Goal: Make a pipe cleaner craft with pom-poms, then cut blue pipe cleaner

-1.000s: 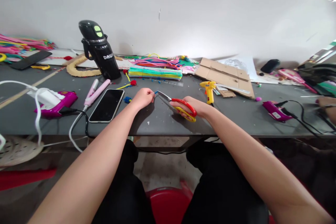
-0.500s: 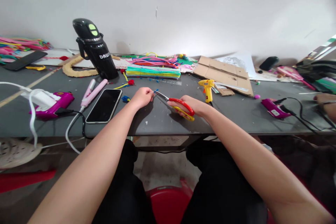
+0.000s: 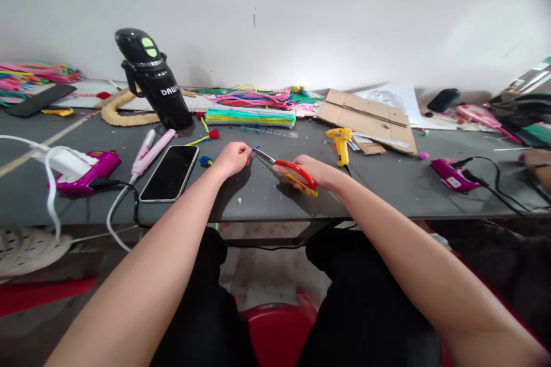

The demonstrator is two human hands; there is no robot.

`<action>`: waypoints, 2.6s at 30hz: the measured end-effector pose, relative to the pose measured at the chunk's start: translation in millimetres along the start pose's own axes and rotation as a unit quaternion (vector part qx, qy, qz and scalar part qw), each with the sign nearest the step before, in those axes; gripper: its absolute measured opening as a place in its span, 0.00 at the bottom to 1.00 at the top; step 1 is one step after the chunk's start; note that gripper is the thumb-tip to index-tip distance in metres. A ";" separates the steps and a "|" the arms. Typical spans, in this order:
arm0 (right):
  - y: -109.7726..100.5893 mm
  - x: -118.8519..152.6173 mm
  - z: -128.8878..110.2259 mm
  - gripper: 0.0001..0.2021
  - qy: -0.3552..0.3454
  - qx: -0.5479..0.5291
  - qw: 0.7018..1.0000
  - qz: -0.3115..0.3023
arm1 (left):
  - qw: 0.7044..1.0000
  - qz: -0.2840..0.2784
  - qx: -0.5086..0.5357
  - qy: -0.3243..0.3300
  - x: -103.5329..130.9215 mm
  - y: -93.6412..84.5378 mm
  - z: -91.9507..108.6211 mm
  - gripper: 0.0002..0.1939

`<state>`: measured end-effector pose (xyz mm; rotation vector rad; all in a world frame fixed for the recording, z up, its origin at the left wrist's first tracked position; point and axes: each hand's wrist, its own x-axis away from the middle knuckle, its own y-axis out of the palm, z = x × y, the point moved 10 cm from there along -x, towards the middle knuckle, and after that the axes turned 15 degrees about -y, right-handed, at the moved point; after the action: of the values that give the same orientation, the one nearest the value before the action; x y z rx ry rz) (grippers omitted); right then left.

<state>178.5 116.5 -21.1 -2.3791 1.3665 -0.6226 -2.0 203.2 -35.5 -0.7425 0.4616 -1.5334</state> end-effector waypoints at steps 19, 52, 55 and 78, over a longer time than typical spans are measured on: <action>0.8 -1.6 -6.8 0.30 -0.019 0.036 0.999 -0.006 | 0.997 -0.034 0.024 -0.070 -7.1 5.7 -18.9 0.15; -1.5 10.1 2.5 0.29 0.032 -0.042 0.999 0.009 | 0.995 -0.017 0.063 -0.070 -7.6 -2.6 -24.2 0.11; 2.5 5.5 -2.1 0.28 0.021 -0.046 0.999 0.006 | 0.998 0.002 0.041 -0.046 -6.5 -4.4 -19.2 0.12; 10.2 -2.5 -5.2 0.29 0.007 -0.047 0.999 0.003 | 0.999 0.008 0.030 0.008 -3.7 -3.2 -8.3 0.13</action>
<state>167.3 113.3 -22.2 -2.4467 1.4398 -0.5863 -10.2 206.0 -39.9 -0.6794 0.4306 -1.5332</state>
